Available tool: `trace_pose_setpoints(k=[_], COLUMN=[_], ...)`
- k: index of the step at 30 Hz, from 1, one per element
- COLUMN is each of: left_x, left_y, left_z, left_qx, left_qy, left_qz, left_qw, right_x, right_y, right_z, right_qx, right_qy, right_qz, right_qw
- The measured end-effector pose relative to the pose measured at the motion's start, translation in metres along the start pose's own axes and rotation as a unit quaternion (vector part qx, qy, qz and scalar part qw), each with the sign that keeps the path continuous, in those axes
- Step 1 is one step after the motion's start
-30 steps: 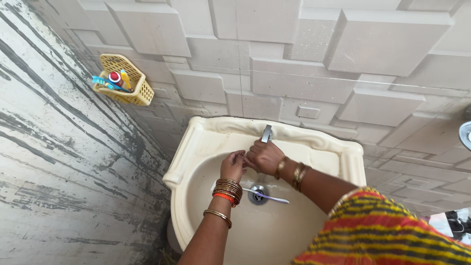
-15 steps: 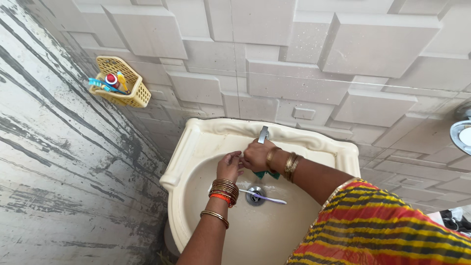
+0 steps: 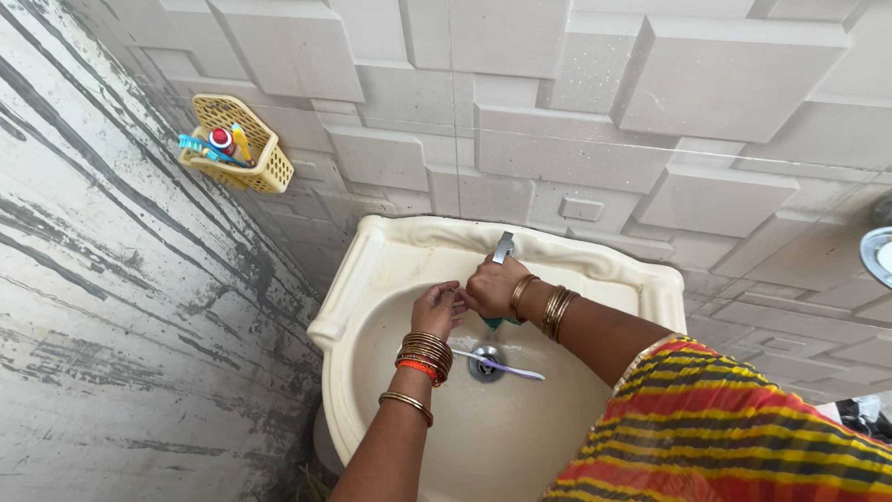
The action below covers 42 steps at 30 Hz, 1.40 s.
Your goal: The person scrubs a beige bathroom sink with a green sponge, then uses a toothbrush to clean around the faucet and drain. The person rinses the sponge and continues wiping the sink basin and rim.
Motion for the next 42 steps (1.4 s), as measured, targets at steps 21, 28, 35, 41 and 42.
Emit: trace_pose_setpoints(k=[21, 28, 35, 41, 42], left_x=[-0.006, -0.011, -0.004, -0.002, 0.0], left_y=[0.004, 0.009, 0.017, 0.02, 0.019], left_z=[-0.001, 0.003, 0.002, -0.001, -0.005], left_qx=[0.0, 0.006, -0.003, -0.015, -0.021], left_qy=[0.009, 0.008, 0.026, 0.032, 0.039], left_qz=[-0.016, -0.032, -0.034, -0.009, -0.015], left_qw=[1.0, 0.999, 0.999, 0.999, 0.999], right_x=[-0.01, 0.004, -0.003, -0.01, -0.01], right_y=[0.002, -0.006, 0.004, 0.003, 0.003], right_z=[-0.05, -0.021, -0.013, -0.056, -0.049], right_qx=[-0.154, -0.123, -0.051, -0.159, -0.142], right_qy=[-0.374, -0.231, -0.08, -0.367, -0.318], right_qz=[-0.034, -0.01, -0.046, -0.075, -0.057], right_qw=[0.914, 0.965, 0.994, 0.914, 0.936])
Point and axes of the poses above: each hand's wrist, its own z-axis towards the middle knuckle, its own x-axis out of the palm, y = z × x, the point moved 4 cm from there along z, towards the middle knuckle, and after that the axes turned 4 degrees about y, right-handed, at the moved point
